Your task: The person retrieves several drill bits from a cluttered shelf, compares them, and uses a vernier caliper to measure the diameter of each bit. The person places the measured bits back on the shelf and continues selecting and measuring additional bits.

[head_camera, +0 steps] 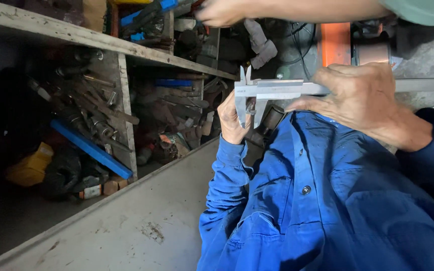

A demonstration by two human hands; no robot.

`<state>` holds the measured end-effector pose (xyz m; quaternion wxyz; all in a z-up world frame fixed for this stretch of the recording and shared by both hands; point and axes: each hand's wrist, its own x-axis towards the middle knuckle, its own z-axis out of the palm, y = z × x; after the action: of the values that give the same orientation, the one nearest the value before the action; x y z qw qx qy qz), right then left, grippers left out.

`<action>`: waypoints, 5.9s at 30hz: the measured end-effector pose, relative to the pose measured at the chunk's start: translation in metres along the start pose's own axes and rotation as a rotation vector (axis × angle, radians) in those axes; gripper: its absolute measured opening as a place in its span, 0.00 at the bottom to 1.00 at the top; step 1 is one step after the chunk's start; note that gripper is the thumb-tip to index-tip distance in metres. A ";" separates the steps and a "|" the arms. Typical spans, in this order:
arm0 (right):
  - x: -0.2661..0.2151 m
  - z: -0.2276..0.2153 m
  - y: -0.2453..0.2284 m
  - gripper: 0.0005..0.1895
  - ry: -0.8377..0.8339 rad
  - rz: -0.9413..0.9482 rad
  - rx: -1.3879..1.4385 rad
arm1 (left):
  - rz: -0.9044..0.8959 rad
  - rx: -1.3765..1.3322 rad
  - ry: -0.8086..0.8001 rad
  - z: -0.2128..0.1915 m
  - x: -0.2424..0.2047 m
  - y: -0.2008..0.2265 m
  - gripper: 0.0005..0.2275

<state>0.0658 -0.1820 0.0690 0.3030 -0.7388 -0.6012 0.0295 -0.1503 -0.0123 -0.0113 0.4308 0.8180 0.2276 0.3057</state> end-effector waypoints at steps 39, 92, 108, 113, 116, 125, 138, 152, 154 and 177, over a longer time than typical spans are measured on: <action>-0.093 0.073 0.035 0.12 -0.039 0.665 0.637 | -0.509 -1.443 0.485 -0.066 -0.049 -0.069 0.11; -0.058 0.181 -0.033 0.25 -0.468 0.528 0.570 | -0.696 -1.163 0.480 -0.015 -0.042 -0.086 0.16; -0.128 0.162 0.008 0.26 -0.286 0.459 0.666 | -0.784 -1.103 0.450 -0.008 -0.014 -0.108 0.16; -0.186 0.181 0.041 0.23 -0.422 0.617 0.351 | -0.800 -1.107 0.439 -0.009 0.000 -0.113 0.17; -0.186 0.163 0.028 0.25 -0.529 0.795 0.280 | -0.819 -1.114 0.409 -0.007 0.003 -0.119 0.19; -0.180 0.154 0.022 0.27 -0.474 0.844 0.335 | -0.831 -1.064 0.325 -0.003 0.010 -0.131 0.18; -0.196 0.152 0.040 0.34 -0.416 0.864 0.356 | -0.700 -1.000 0.404 0.047 -0.012 -0.220 0.04; -0.181 0.144 0.028 0.28 -0.397 0.872 0.379 | -0.714 -0.717 0.256 0.022 -0.011 -0.133 0.08; -0.183 0.147 0.031 0.29 -0.353 0.822 0.434 | -0.786 -0.691 0.228 0.026 -0.030 -0.135 0.13; -0.156 0.163 0.011 0.32 -0.386 0.895 0.326 | -0.961 -0.821 -0.147 0.067 -0.117 -0.103 0.13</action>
<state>-0.0343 -0.2570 -0.1192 0.2552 -0.8482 -0.2585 0.3855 -0.1977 -0.0706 -0.1632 0.8128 0.4117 0.4035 0.0836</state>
